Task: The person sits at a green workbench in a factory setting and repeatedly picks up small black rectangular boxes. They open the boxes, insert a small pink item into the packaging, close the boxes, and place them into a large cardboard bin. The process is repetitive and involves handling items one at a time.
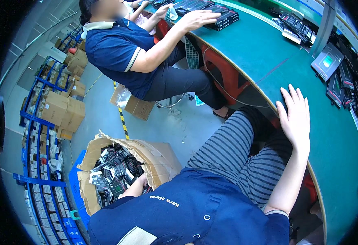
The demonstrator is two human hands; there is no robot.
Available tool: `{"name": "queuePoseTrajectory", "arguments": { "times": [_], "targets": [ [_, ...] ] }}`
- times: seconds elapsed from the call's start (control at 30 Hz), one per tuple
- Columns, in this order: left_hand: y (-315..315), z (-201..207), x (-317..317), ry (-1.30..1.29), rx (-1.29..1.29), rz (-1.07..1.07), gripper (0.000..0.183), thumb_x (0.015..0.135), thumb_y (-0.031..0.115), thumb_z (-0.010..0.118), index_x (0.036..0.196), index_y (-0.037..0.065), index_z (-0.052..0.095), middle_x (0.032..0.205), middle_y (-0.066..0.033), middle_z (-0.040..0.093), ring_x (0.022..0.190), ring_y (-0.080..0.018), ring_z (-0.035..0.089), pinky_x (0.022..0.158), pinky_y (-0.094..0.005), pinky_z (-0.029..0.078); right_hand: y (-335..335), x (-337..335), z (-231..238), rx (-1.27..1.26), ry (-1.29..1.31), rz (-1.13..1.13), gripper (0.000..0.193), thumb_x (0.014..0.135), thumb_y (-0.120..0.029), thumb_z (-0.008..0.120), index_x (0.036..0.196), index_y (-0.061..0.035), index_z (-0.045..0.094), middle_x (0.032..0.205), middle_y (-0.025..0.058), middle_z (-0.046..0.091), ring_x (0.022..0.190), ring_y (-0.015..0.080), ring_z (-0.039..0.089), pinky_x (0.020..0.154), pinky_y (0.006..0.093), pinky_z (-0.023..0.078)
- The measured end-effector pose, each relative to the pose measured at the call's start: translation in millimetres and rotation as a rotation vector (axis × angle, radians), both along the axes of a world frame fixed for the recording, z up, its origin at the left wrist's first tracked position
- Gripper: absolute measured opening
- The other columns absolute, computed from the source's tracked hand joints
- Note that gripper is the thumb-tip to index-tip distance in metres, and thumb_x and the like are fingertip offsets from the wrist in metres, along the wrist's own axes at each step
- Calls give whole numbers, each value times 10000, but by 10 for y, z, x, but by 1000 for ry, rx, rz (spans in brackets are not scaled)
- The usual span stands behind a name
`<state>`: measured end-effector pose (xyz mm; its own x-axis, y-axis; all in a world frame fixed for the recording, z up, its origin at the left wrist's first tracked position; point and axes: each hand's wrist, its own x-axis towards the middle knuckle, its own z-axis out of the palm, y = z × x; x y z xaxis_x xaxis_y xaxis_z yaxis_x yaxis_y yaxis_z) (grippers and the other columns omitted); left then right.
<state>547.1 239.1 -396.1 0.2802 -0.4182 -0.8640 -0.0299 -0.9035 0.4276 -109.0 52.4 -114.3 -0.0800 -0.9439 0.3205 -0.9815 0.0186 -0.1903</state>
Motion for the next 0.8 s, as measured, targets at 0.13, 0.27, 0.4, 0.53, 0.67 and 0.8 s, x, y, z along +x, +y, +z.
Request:
{"name": "queuePoseTrajectory", "arguments": {
  "times": [0.13,0.27,0.4,0.53,0.67,0.8],
  "targets": [
    [-34,-41,41,-67,-44,-40,399,919,311,626,1191,20,620,1092,-140,705,962,-251,696,785,-383,587,21,-30,10,-8,-5,-13,448,987,-340,526,1380,-124,553,1504,122,448,1429,317,355,1196,480,212],
    [0,-57,54,-104,-70,-58,421,903,302,645,1206,12,608,1111,-146,697,984,-253,686,799,-382,578,20,-47,-20,-18,7,-9,449,983,-341,531,1373,-120,558,1495,126,458,1424,317,362,1191,491,225],
    [36,-71,93,-133,-92,-74,447,887,294,665,1221,5,595,1130,-152,688,1005,-255,676,813,-380,569,14,-12,-46,-55,1,6,447,978,-341,538,1364,-118,564,1485,128,468,1417,321,371,1185,497,238],
    [-34,-71,65,-149,-109,-92,475,871,285,684,1236,-3,583,1149,-158,680,1027,-258,666,827,-379,560,35,-20,-29,-72,-14,-4,447,972,-340,547,1357,-115,569,1478,133,474,1409,328,379,1182,495,246],
    [-48,-69,80,-162,-121,-103,506,855,276,703,1251,-10,571,1168,-164,672,1049,-260,656,841,-378,552,21,-6,-22,-68,-7,0,448,967,-341,553,1349,-106,573,1470,139,480,1400,330,390,1179,495,252],
    [-129,-48,124,-165,-159,-127,539,840,268,722,1266,-18,559,1187,-169,663,1070,-263,646,855,-377,543,39,-51,-4,-74,6,-17,450,966,-342,553,1346,-102,574,1470,138,481,1396,330,395,1177,497,256]
  ]
}}
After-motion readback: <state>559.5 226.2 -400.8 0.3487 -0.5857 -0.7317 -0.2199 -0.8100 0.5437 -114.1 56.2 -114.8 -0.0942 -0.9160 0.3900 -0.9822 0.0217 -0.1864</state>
